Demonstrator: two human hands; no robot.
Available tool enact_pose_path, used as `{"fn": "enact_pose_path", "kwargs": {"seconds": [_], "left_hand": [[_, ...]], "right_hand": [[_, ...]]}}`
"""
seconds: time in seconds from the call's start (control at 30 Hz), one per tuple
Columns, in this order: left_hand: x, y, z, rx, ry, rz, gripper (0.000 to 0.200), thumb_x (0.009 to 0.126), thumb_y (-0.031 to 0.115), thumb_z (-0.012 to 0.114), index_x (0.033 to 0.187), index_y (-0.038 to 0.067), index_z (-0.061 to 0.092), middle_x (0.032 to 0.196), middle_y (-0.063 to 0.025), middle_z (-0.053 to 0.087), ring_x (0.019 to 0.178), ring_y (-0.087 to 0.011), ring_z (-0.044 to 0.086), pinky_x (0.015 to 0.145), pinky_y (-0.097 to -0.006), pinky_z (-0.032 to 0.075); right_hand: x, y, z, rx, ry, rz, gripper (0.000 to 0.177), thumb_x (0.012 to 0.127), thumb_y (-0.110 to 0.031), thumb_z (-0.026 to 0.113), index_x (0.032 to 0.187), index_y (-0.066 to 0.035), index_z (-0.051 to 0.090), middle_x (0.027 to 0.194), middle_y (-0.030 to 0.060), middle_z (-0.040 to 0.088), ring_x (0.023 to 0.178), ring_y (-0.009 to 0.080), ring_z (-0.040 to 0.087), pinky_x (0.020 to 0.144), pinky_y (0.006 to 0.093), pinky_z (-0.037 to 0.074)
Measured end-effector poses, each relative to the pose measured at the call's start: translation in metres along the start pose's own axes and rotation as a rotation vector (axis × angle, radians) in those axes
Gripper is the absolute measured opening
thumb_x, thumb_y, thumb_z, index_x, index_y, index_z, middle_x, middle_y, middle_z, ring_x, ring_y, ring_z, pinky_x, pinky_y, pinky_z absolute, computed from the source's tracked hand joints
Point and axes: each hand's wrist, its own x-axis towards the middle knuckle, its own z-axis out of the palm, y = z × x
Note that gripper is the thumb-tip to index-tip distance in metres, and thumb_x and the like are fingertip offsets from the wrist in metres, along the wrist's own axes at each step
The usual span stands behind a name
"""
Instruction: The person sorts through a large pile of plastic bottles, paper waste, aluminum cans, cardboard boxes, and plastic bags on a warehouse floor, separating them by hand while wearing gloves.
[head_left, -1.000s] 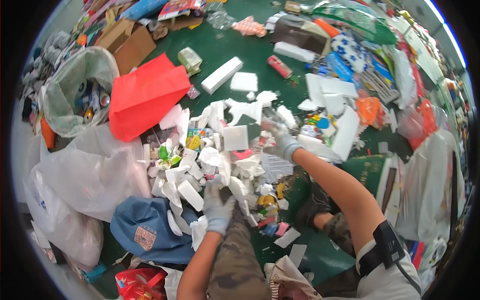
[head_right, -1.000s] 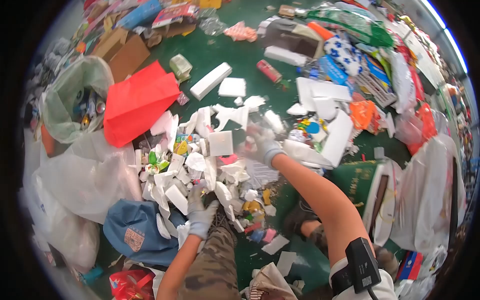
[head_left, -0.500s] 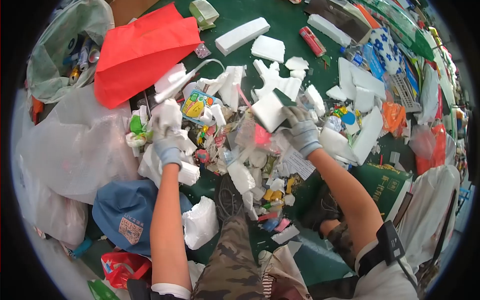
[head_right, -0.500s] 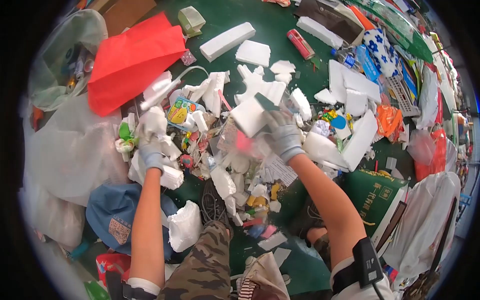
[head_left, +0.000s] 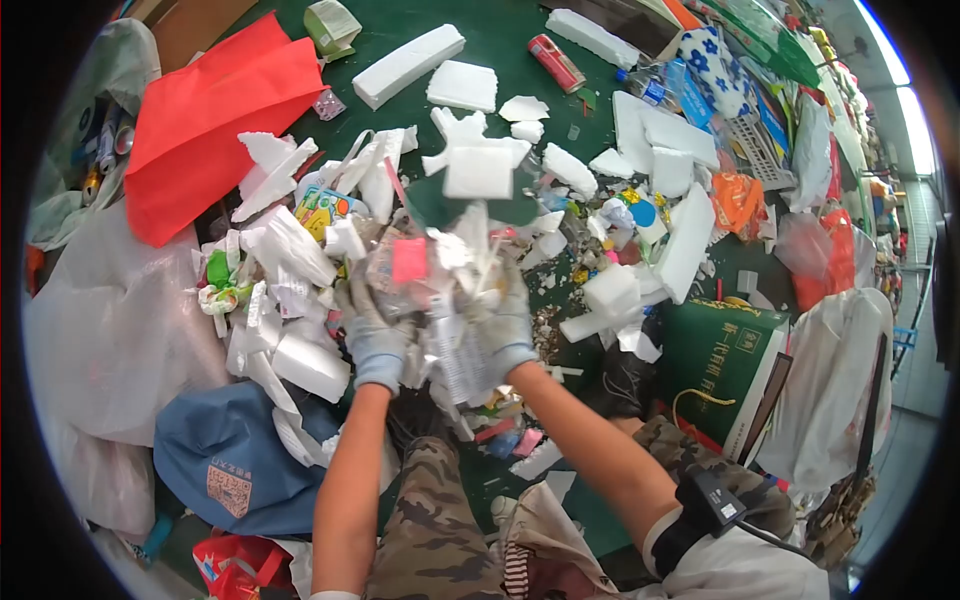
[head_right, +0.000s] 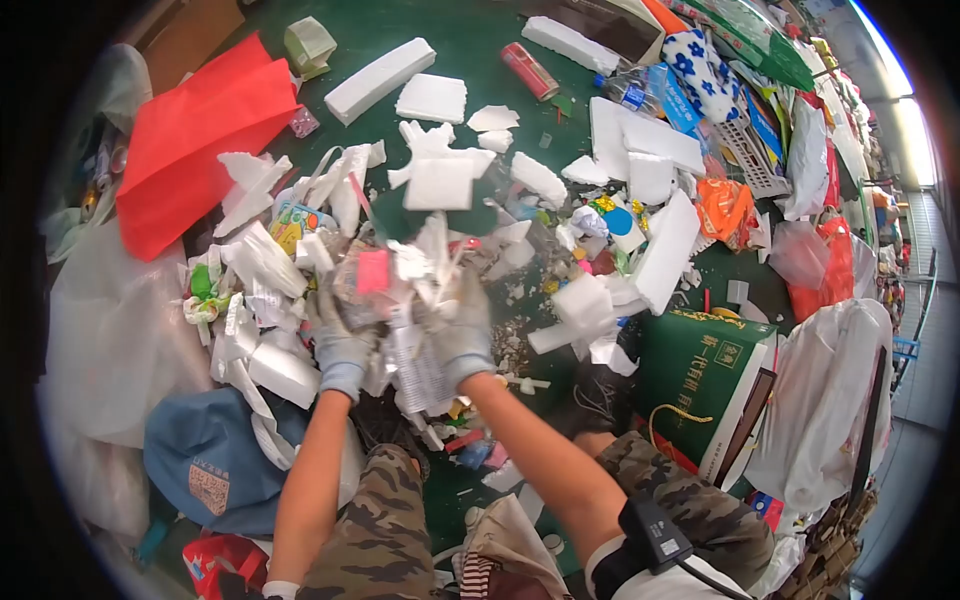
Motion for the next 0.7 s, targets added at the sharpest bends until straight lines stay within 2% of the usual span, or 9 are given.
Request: {"fn": "enact_pose_path", "kwargs": {"seconds": [0.03, 0.1, 0.17, 0.23, 0.37, 0.43, 0.57, 0.6, 0.7], "left_hand": [[0.007, -0.012, 0.002, -0.198, 0.024, -0.043, 0.095, 0.06, 0.009, 0.075, 0.138, 0.012, 0.021, 0.132, -0.0234, 0.034, 0.119, -0.037, 0.039, 0.1, -0.0376, 0.034], [0.016, -0.065, 0.02, -0.514, 0.102, -0.025, 0.081, 0.067, 0.002, 0.067, 0.136, 0.01, 0.026, 0.119, -0.0179, 0.048, 0.104, -0.0287, 0.052, 0.087, -0.033, 0.045], [0.017, -0.05, -0.017, -1.006, -0.059, -0.365, 0.073, 0.07, 0.002, 0.064, 0.134, 0.01, 0.03, 0.116, -0.0162, 0.05, 0.099, -0.0262, 0.053, 0.082, -0.0312, 0.045], [0.014, -0.045, -0.046, -1.223, -0.106, -0.543, 0.065, 0.073, 0.002, 0.061, 0.131, 0.01, 0.034, 0.113, -0.0146, 0.051, 0.095, -0.0238, 0.054, 0.077, -0.0294, 0.046], [0.019, -0.059, -0.086, -1.256, 0.045, -0.626, 0.051, 0.078, 0.002, 0.055, 0.127, 0.009, 0.042, 0.108, -0.0113, 0.055, 0.085, -0.0188, 0.057, 0.068, -0.0258, 0.047], [0.02, -0.066, -0.1, -1.163, 0.194, -0.615, 0.044, 0.081, 0.002, 0.052, 0.124, 0.008, 0.046, 0.106, -0.0097, 0.056, 0.081, -0.0163, 0.058, 0.063, -0.024, 0.047], [0.007, -0.077, -0.115, -0.931, 0.538, -0.431, 0.044, 0.084, 0.011, 0.052, 0.127, 0.008, 0.042, 0.12, -0.0127, 0.05, 0.101, -0.0209, 0.054, 0.081, -0.0352, 0.047], [-0.001, -0.077, -0.114, -0.654, 0.612, -0.359, 0.047, 0.084, 0.014, 0.054, 0.128, 0.003, 0.039, 0.123, -0.0093, 0.048, 0.106, -0.0213, 0.051, 0.09, -0.0335, 0.041], [-0.024, -0.018, -0.081, -0.634, 0.397, -0.115, 0.056, 0.08, 0.013, 0.059, 0.13, 0.003, 0.036, 0.123, -0.0115, 0.047, 0.105, -0.0225, 0.052, 0.09, -0.0341, 0.041]], "right_hand": [[-0.006, -0.01, 0.008, -0.045, 0.003, -0.03, 0.089, 0.067, -0.027, 0.078, 0.133, 0.005, 0.027, 0.121, 0.0182, 0.042, 0.111, 0.0256, 0.045, 0.095, 0.0321, 0.038], [-0.018, -0.052, 0.022, 0.211, -0.059, -0.03, 0.087, 0.068, -0.024, 0.077, 0.133, 0.004, 0.027, 0.119, 0.0171, 0.044, 0.113, 0.0249, 0.044, 0.097, 0.0332, 0.037], [-0.033, -0.057, 0.046, 0.58, -0.299, 0.056, 0.083, 0.07, -0.021, 0.073, 0.134, 0.003, 0.027, 0.122, 0.0191, 0.045, 0.115, 0.0285, 0.043, 0.098, 0.0352, 0.034], [-0.051, -0.072, 0.053, 0.075, -0.445, -0.18, 0.079, 0.072, -0.019, 0.07, 0.135, 0.0, 0.027, 0.128, 0.0219, 0.041, 0.12, 0.0327, 0.04, 0.1, 0.0364, 0.032], [-0.07, -0.112, 0.038, 0.177, -0.735, -0.16, 0.075, 0.071, -0.017, 0.07, 0.134, -0.003, 0.032, 0.133, 0.0224, 0.038, 0.125, 0.0347, 0.035, 0.102, 0.0384, 0.03], [-0.065, -0.093, 0.025, 0.211, -0.553, -0.459, 0.067, 0.071, -0.017, 0.07, 0.129, -0.003, 0.039, 0.129, 0.0219, 0.042, 0.121, 0.0353, 0.04, 0.1, 0.0386, 0.032], [-0.019, -0.026, -0.039, -0.133, -0.1, -0.253, 0.063, 0.07, -0.015, 0.072, 0.124, 0.0, 0.043, 0.119, 0.0209, 0.048, 0.11, 0.0344, 0.047, 0.098, 0.0395, 0.034], [-0.017, 0.004, -0.047, -0.268, -0.002, -0.184, 0.065, 0.069, -0.013, 0.072, 0.125, 0.0, 0.041, 0.12, 0.0213, 0.048, 0.11, 0.0345, 0.047, 0.098, 0.0393, 0.035], [-0.017, 0.028, -0.039, -0.465, 0.066, -0.02, 0.069, 0.067, -0.008, 0.072, 0.127, -0.001, 0.038, 0.121, 0.0203, 0.046, 0.11, 0.0321, 0.047, 0.095, 0.0373, 0.037]]}}
